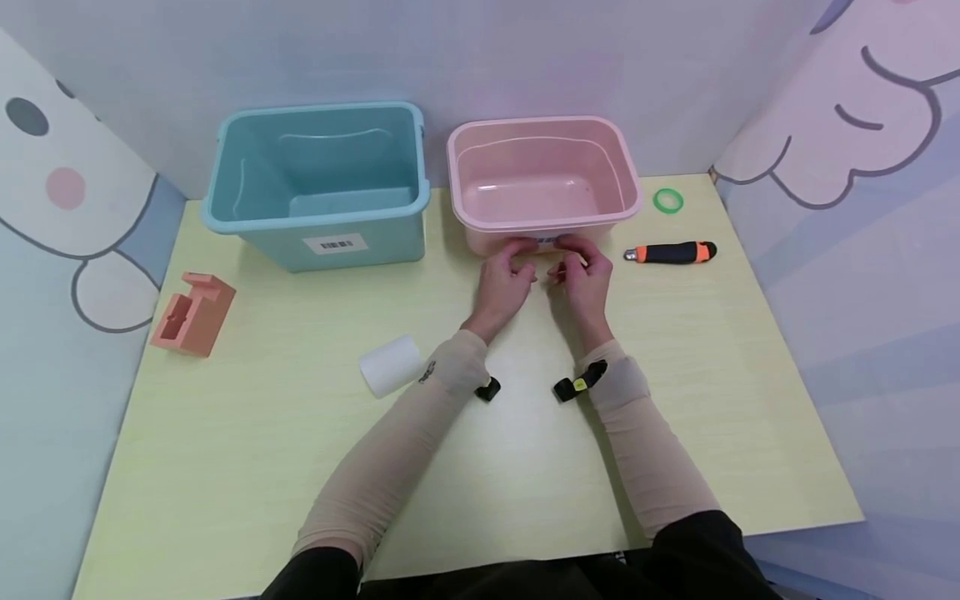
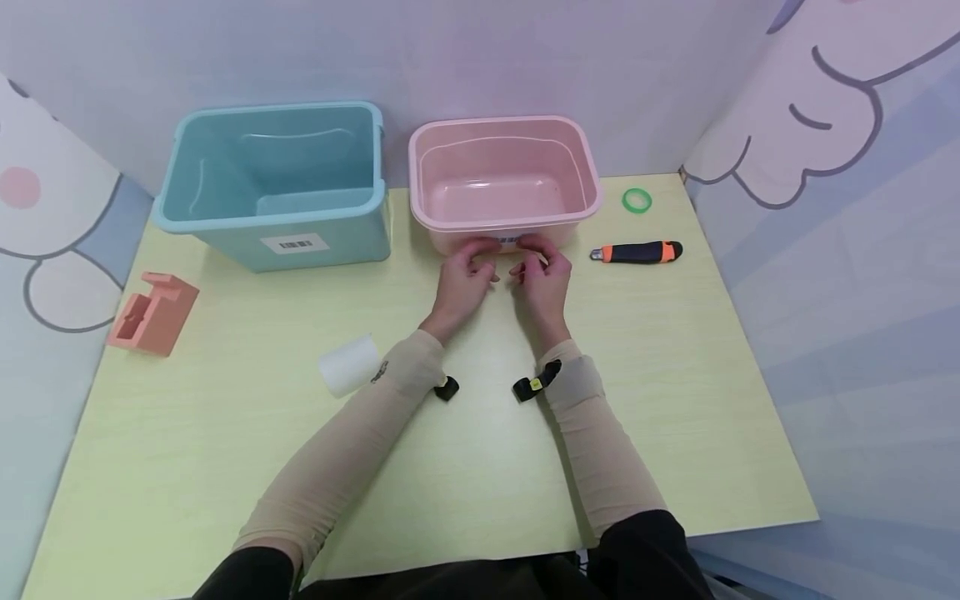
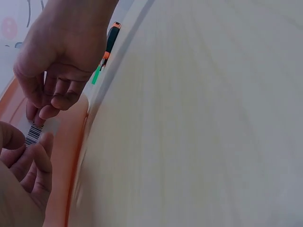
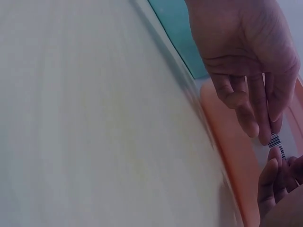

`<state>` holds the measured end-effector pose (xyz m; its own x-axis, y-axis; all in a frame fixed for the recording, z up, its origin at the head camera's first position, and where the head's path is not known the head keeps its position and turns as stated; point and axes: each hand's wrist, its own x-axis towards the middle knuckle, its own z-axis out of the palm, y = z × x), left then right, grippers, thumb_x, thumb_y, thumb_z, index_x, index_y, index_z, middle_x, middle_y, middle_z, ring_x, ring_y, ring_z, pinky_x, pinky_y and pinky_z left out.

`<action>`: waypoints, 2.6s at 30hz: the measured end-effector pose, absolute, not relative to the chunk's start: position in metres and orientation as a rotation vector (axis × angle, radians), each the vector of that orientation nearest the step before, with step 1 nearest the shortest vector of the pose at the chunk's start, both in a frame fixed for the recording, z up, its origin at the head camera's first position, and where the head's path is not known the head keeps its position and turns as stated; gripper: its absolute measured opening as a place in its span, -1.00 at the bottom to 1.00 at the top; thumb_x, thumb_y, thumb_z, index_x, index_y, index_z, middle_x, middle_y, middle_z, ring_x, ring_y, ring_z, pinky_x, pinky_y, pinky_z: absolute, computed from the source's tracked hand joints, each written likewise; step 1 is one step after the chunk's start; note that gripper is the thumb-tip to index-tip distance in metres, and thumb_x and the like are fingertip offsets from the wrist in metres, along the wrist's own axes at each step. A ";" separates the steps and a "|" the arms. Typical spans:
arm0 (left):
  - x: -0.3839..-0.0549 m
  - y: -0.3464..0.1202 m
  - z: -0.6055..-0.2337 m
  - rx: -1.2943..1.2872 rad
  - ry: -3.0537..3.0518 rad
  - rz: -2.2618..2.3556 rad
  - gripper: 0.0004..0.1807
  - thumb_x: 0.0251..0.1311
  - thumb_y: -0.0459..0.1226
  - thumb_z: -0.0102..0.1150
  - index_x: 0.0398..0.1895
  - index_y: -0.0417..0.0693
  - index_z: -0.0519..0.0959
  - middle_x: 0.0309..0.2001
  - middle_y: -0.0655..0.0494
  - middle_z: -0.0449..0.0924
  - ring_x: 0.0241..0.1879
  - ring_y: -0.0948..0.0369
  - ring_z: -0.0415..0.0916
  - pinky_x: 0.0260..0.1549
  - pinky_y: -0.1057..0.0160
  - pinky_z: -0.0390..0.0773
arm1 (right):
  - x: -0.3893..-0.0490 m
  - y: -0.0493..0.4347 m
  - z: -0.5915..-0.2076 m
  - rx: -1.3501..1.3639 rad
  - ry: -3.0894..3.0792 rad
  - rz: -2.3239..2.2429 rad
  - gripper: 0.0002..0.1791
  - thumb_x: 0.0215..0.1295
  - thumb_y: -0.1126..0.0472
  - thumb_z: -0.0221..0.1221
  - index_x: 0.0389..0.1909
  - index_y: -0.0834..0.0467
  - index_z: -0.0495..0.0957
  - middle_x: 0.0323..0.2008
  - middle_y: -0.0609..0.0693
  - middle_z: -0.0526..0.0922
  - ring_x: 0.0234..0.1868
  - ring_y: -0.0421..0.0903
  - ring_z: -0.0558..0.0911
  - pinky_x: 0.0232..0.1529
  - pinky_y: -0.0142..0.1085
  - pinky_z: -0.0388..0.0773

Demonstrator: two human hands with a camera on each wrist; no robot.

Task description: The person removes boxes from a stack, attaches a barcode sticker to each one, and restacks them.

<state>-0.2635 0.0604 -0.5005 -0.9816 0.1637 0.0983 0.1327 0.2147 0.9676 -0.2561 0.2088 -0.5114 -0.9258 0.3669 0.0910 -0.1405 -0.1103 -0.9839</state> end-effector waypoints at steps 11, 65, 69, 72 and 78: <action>-0.260 0.049 -0.495 0.276 2.455 1.919 -0.63 0.42 -0.42 0.17 0.24 -0.08 0.65 0.17 0.03 0.72 -0.28 0.18 0.73 -0.42 0.31 0.61 | -0.252 0.217 -0.511 -0.288 -1.774 2.079 -0.60 0.38 0.58 -0.07 0.08 0.36 0.63 -0.09 0.05 0.69 -0.58 -0.20 0.62 -0.53 -0.42 0.57; -0.161 -0.131 -0.467 -0.115 2.443 2.224 -0.66 0.49 -0.28 0.22 0.25 -0.11 0.65 0.17 0.04 0.70 -0.33 0.26 0.70 -0.41 0.40 0.58 | -0.147 0.171 -0.517 -0.317 -2.189 2.166 -0.68 0.57 0.27 0.17 0.19 0.38 0.60 0.05 0.36 0.64 -0.48 -0.18 0.63 -0.40 -0.43 0.60; -0.154 -0.140 -0.468 -0.187 2.433 2.255 -0.66 0.48 -0.30 0.22 0.25 -0.16 0.64 0.16 0.01 0.71 -0.35 0.29 0.69 -0.42 0.42 0.56 | -0.140 0.171 -0.517 -0.312 -2.182 2.172 -0.67 0.56 0.30 0.16 0.22 0.39 0.59 0.07 0.38 0.64 -0.48 -0.17 0.63 -0.43 -0.42 0.60; -0.151 -0.145 -0.469 -0.208 2.439 2.255 -0.65 0.48 -0.29 0.22 0.26 -0.16 0.63 0.16 0.02 0.70 -0.34 0.29 0.69 -0.42 0.42 0.56 | -0.137 0.172 -0.516 -0.300 -2.178 2.171 -0.66 0.56 0.32 0.16 0.22 0.39 0.59 0.07 0.39 0.64 -0.49 -0.17 0.63 -0.44 -0.42 0.59; -0.146 -0.155 -0.470 -0.239 2.460 2.257 -0.66 0.49 -0.29 0.22 0.26 -0.15 0.64 0.17 -0.01 0.70 -0.35 0.31 0.69 -0.43 0.43 0.57 | -0.137 0.172 -0.514 -0.266 -2.213 2.147 -0.70 0.56 0.31 0.16 0.18 0.38 0.61 0.01 0.35 0.65 -0.48 -0.17 0.63 -0.42 -0.43 0.60</action>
